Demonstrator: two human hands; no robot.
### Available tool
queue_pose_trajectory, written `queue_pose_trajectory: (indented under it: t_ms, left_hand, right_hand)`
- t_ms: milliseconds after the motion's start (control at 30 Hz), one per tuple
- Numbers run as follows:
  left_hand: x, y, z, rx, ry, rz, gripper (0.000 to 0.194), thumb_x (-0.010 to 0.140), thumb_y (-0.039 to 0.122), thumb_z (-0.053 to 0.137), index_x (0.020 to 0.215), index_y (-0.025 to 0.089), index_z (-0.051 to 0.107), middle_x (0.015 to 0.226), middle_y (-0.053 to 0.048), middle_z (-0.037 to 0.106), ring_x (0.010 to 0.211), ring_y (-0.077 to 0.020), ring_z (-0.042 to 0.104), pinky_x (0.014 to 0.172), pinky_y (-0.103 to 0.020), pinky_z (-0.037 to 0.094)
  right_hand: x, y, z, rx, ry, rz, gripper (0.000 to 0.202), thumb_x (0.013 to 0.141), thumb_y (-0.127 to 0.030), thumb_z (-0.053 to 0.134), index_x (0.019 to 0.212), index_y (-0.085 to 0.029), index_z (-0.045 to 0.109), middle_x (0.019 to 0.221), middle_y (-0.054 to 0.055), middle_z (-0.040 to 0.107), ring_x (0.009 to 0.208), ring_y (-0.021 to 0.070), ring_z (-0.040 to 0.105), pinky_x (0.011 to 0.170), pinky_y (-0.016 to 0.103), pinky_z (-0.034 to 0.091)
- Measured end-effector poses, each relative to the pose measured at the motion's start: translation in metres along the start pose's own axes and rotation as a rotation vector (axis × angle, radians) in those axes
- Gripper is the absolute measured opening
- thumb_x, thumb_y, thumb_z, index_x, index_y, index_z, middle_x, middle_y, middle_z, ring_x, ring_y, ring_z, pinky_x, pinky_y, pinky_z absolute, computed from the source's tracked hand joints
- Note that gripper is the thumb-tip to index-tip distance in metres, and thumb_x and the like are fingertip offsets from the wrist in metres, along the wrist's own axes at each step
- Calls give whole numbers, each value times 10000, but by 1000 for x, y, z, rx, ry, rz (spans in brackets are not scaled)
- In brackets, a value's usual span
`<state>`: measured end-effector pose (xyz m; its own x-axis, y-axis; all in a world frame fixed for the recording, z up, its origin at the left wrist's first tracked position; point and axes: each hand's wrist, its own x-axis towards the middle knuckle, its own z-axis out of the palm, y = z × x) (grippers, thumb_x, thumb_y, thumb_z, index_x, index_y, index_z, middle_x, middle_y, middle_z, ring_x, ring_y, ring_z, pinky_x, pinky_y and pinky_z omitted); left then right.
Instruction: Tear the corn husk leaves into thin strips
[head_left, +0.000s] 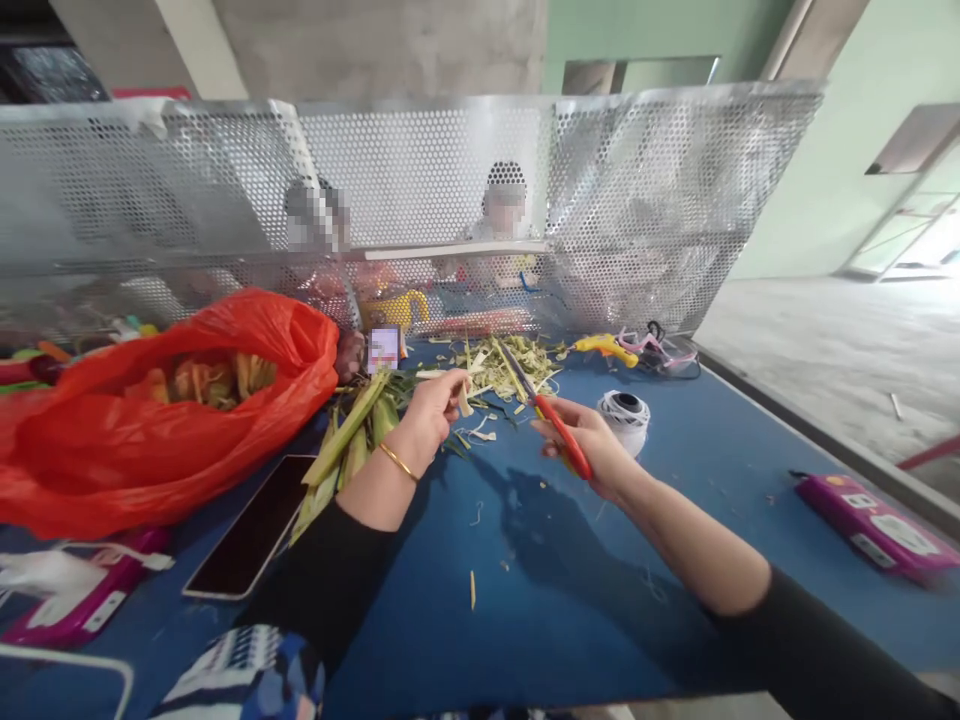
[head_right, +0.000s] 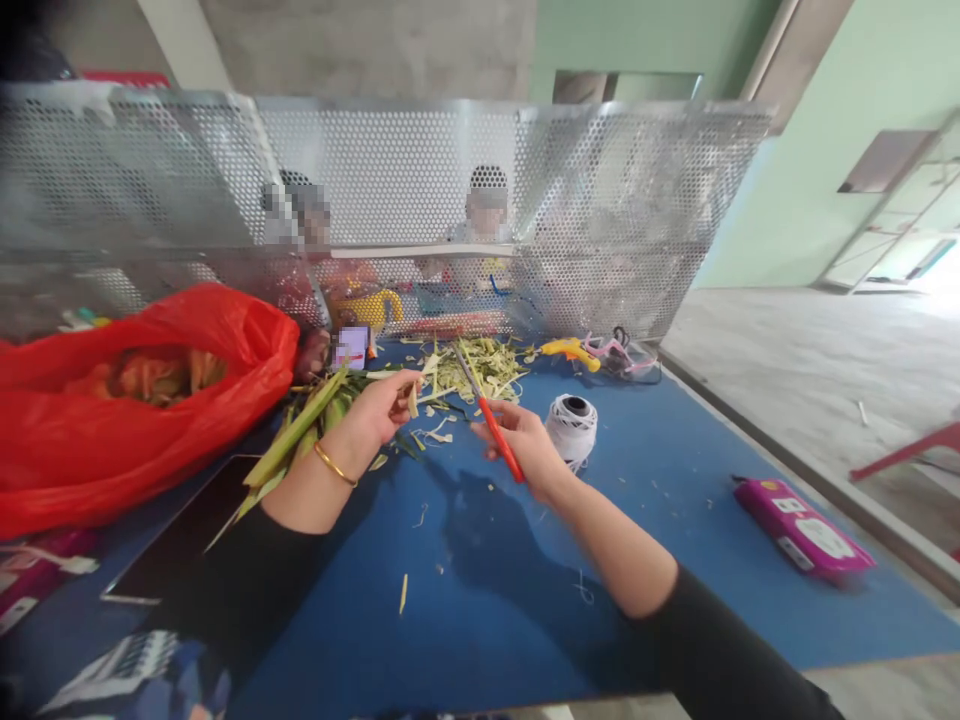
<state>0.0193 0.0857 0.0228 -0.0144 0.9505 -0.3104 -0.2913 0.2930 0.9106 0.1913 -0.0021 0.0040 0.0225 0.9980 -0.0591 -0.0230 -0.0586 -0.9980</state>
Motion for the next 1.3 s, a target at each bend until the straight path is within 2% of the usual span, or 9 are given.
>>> queue_pose_trajectory:
  t_ms: [100,167,333,600,833,1167,1300]
  left_hand:
    - [8,-3,-2,-4,-9,-11,194,602,150,637,463,143,502,408,50,434,338,-16,278,345,-162,132]
    - [13,-7,-6,-5,-2,-14,183,601,152,639,469,140,513,411,50,438,339,-14,271,345,-160,132]
    - [20,-17,-4,7,-3,-18,204,588,153,658,449,136,509,396,55,416,341,-8,255,345,-157,116]
    - [9,-32,6,75,-50,-24,230,633,162,632,437,132,517,352,81,310,334,-11,207,353,-166,106]
    - [5,-39,10,117,-63,-19,255,647,171,637,434,140,499,352,83,299,331,-13,201,361,-176,118]
    - [7,-40,10,138,-78,-25,268,641,199,663,435,143,501,356,80,308,334,-13,210,366,-173,137]
    - [7,-40,9,142,-73,-16,270,633,195,661,428,144,494,357,76,316,338,-14,215,368,-168,136]
  right_hand:
    - [11,6,3,44,-42,10,539,534,-489,799,920,-185,578,632,-79,498,507,77,518,635,284,475]
    - [9,12,-1,-29,-93,27,570,541,-513,800,948,-189,565,657,-63,529,586,100,560,621,262,465]
    - [0,13,-9,-221,-154,138,641,585,-597,737,1026,-172,545,532,-103,427,449,73,392,418,219,359]
    - [3,19,-6,-234,-184,112,573,601,-582,738,966,-178,557,580,-90,451,444,66,435,390,202,372]
    - [4,24,-3,-198,-168,132,625,608,-660,692,970,-160,592,563,-88,436,409,54,427,347,180,365]
    - [5,26,-3,-188,-141,142,580,624,-626,710,954,-153,652,532,-94,401,376,29,339,345,185,287]
    - [2,25,1,-203,-118,145,514,626,-618,711,854,-160,657,519,-95,364,394,32,311,360,192,271]
